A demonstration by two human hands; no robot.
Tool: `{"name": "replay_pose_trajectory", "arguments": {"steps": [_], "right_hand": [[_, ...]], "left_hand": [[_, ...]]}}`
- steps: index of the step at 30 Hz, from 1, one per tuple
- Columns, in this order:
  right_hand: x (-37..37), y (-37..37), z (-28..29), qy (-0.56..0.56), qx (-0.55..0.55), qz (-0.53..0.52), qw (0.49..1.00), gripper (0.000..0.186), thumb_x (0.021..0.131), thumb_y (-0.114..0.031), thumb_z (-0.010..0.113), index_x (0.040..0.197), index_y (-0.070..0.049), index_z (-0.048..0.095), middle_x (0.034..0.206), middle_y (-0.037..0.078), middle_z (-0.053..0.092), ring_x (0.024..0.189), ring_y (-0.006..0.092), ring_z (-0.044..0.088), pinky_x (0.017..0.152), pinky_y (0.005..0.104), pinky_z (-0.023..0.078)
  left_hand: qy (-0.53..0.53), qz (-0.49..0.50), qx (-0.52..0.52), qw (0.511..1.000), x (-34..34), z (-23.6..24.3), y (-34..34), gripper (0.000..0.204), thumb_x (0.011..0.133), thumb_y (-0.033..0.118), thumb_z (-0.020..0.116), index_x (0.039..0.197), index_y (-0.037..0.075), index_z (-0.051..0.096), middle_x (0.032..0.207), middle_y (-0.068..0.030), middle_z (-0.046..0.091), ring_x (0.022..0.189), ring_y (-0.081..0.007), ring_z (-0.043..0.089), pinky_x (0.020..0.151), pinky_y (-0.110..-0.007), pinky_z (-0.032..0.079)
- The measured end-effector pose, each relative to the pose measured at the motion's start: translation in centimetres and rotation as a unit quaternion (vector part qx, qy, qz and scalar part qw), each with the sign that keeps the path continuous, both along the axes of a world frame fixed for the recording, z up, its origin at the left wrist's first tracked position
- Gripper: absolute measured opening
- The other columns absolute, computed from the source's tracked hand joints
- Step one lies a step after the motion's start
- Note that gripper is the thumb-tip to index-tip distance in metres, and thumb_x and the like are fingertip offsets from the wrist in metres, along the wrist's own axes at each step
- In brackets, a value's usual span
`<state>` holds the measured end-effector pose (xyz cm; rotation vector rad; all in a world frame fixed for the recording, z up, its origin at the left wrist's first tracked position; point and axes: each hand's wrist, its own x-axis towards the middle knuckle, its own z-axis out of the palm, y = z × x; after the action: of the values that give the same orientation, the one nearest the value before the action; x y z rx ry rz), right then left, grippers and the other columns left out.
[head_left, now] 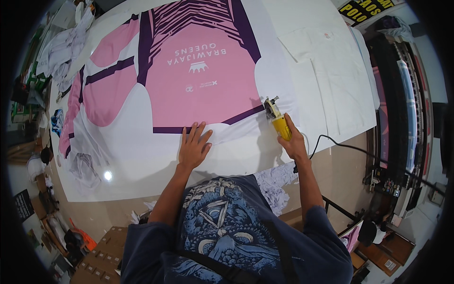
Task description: The person lays a white t-shirt on a table, places a pink and purple patterned design on top, and uses a yellow electric cutter to cut the fabric along the design's outline. The person then flips the shirt over and repeats the cutting process on the other side.
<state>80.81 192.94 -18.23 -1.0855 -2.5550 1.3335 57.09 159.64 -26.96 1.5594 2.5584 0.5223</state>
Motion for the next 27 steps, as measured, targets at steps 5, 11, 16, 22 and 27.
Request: {"name": "replay_pose_trajectory", "arguments": {"steps": [5, 11, 16, 22, 27], "right_hand": [[-0.7, 0.2, -0.3, -0.004, -0.001, -0.008, 1.0, 0.095, 0.085, -0.012, 0.074, 0.17, -0.018, 0.032, 0.14, 0.025, 0.065, 0.127, 0.0388, 0.066, 0.108, 0.0428, 0.051], [-1.3, 0.5, -0.6, 0.001, 0.027, 0.01, 1.0, 0.095, 0.086, -0.012, 0.073, 0.17, -0.017, 0.03, 0.137, 0.026, 0.066, 0.124, 0.0397, 0.067, 0.106, 0.0433, 0.052], [-1.9, 0.6, -0.5, -0.003, 0.014, 0.004, 1.0, 0.094, 0.087, -0.012, 0.072, 0.171, -0.017, 0.03, 0.137, 0.026, 0.066, 0.125, 0.0395, 0.067, 0.106, 0.043, 0.052], [-3.7, 0.1, -0.1, 0.001, 0.027, -0.012, 1.0, 0.094, 0.086, -0.012, 0.071, 0.171, -0.019, 0.031, 0.129, 0.028, 0.069, 0.118, 0.042, 0.069, 0.103, 0.0454, 0.053], [-5.7, -0.4, 1.0, -0.016, 0.006, -0.039, 0.999, 0.092, 0.087, -0.011, 0.069, 0.17, -0.017, 0.032, 0.135, 0.028, 0.067, 0.123, 0.0419, 0.068, 0.105, 0.0449, 0.053]], "left_hand": [[-0.007, -0.004, -0.003, 1.0, 0.0, 0.1, 0.0, 0.054, 0.103, 0.035, 0.064, 0.155, 0.023, 0.056, 0.172, -0.0093, 0.037, 0.16, -0.034, 0.029, 0.129, -0.064, 0.019], [-0.008, 0.0, 0.002, 1.0, -0.1, 0.2, 0.1, 0.052, 0.103, 0.036, 0.064, 0.153, 0.024, 0.058, 0.171, -0.0083, 0.04, 0.159, -0.0337, 0.033, 0.128, -0.065, 0.021], [-0.011, 0.0, 0.002, 1.0, -0.1, 0.2, 0.1, 0.051, 0.103, 0.036, 0.064, 0.153, 0.024, 0.058, 0.171, -0.0084, 0.04, 0.158, -0.034, 0.033, 0.128, -0.065, 0.021], [-0.02, 0.0, -0.001, 1.0, -0.2, 0.1, 0.1, 0.051, 0.104, 0.037, 0.064, 0.153, 0.024, 0.058, 0.171, -0.0082, 0.039, 0.159, -0.0335, 0.032, 0.129, -0.064, 0.02], [-0.03, 0.002, -0.002, 1.0, -0.2, 0.1, 0.1, 0.051, 0.105, 0.037, 0.063, 0.153, 0.024, 0.058, 0.171, -0.0078, 0.039, 0.16, -0.0329, 0.031, 0.129, -0.064, 0.02]]}}
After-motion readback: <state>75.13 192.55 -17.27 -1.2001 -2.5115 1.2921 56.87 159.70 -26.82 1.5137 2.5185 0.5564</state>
